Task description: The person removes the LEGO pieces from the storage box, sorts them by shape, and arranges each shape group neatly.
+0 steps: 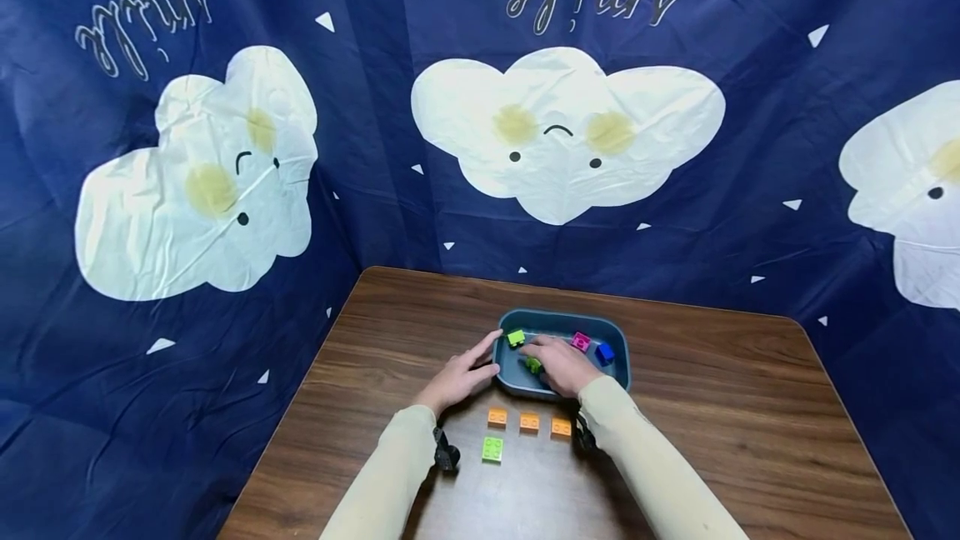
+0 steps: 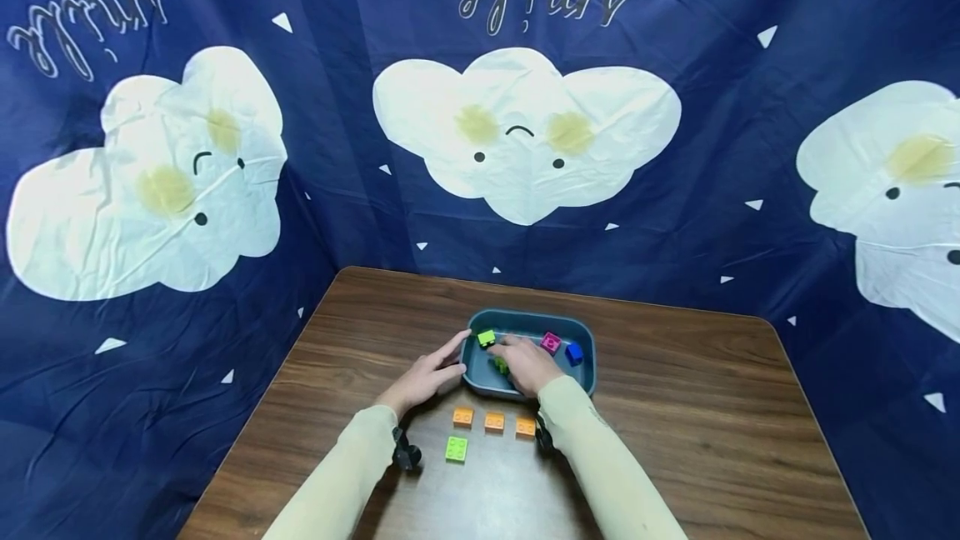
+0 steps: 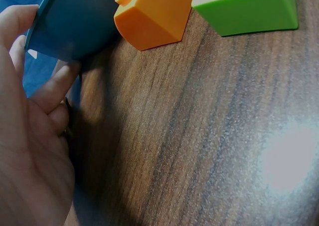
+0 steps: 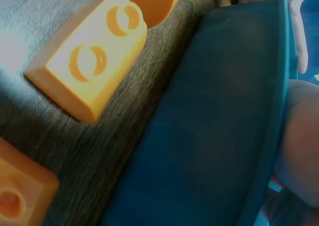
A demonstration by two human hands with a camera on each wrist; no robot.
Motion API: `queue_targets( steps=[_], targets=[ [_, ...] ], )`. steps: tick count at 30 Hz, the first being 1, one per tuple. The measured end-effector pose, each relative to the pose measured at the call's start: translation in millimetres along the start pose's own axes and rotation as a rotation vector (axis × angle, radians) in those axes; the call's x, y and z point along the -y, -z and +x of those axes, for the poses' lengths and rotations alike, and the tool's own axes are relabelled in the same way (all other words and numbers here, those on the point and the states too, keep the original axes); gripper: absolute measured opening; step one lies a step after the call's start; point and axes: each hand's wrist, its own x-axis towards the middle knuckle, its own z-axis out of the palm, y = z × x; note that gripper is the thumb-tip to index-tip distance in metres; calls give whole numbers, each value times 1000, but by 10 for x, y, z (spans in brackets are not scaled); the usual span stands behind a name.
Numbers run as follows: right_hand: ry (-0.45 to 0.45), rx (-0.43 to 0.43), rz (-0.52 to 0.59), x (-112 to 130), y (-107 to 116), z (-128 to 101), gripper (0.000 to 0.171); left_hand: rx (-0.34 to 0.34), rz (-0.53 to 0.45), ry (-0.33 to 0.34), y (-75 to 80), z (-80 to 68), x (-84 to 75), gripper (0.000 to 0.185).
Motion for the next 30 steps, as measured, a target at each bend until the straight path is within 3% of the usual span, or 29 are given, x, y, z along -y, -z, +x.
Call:
queue_targets(
  steps=[7,17,30],
  targets=[
    [39,19,-23,-21,-8,38,46,2,13,0,2,5,-4,64],
    [-10,24,-36,-58,-81,81,37,5,8,5,-11,15,-4,63],
    [-62,-77,-94,-50,-83,43,29,0,20,6,-10,-4,-20,63]
  ],
)
